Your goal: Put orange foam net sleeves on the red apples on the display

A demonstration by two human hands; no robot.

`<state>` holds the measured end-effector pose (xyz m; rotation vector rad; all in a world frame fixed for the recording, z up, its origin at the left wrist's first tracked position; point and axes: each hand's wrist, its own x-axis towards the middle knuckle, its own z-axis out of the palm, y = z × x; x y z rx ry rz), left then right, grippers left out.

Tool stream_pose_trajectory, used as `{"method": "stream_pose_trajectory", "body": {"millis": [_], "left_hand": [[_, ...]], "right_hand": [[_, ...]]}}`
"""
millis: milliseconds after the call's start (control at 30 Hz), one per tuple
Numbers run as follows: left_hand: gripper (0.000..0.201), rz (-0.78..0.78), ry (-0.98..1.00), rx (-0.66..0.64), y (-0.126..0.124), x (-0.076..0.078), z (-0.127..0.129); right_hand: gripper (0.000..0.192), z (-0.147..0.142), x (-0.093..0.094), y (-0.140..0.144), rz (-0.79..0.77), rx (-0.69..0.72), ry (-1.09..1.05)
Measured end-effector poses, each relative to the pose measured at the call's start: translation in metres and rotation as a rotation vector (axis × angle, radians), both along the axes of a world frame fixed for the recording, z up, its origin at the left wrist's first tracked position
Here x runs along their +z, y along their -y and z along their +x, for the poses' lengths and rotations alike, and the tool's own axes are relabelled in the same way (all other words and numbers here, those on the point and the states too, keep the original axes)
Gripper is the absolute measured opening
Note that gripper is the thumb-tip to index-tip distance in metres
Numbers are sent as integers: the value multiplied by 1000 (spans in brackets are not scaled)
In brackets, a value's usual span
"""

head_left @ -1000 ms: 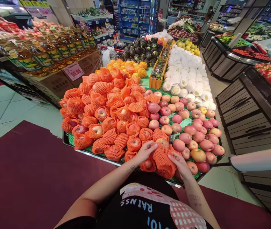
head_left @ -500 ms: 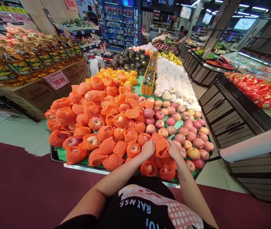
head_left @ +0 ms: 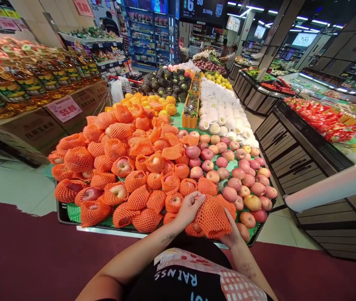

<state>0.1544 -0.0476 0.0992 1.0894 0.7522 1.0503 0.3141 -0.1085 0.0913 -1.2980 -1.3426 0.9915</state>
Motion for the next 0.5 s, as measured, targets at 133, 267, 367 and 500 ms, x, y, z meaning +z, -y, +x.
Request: {"method": "stream_pose_trajectory", "body": {"millis": [133,267,367,500], "left_hand": [[58,-6,-17,-2,4,-21,2],[59,-16,-95,23,4,-41,8],[62,7,-163,-56,3,-52,13],[60,75,-268,-78,6,-55,11]], "right_hand": [[63,-13,-6,26,-462,-56,-735],[58,-15,-15,38,-560,-158,-865],[55,-14,-22,40,-539,-213,-899],[56,-12,-30,40,-531,-293,-921]]}}
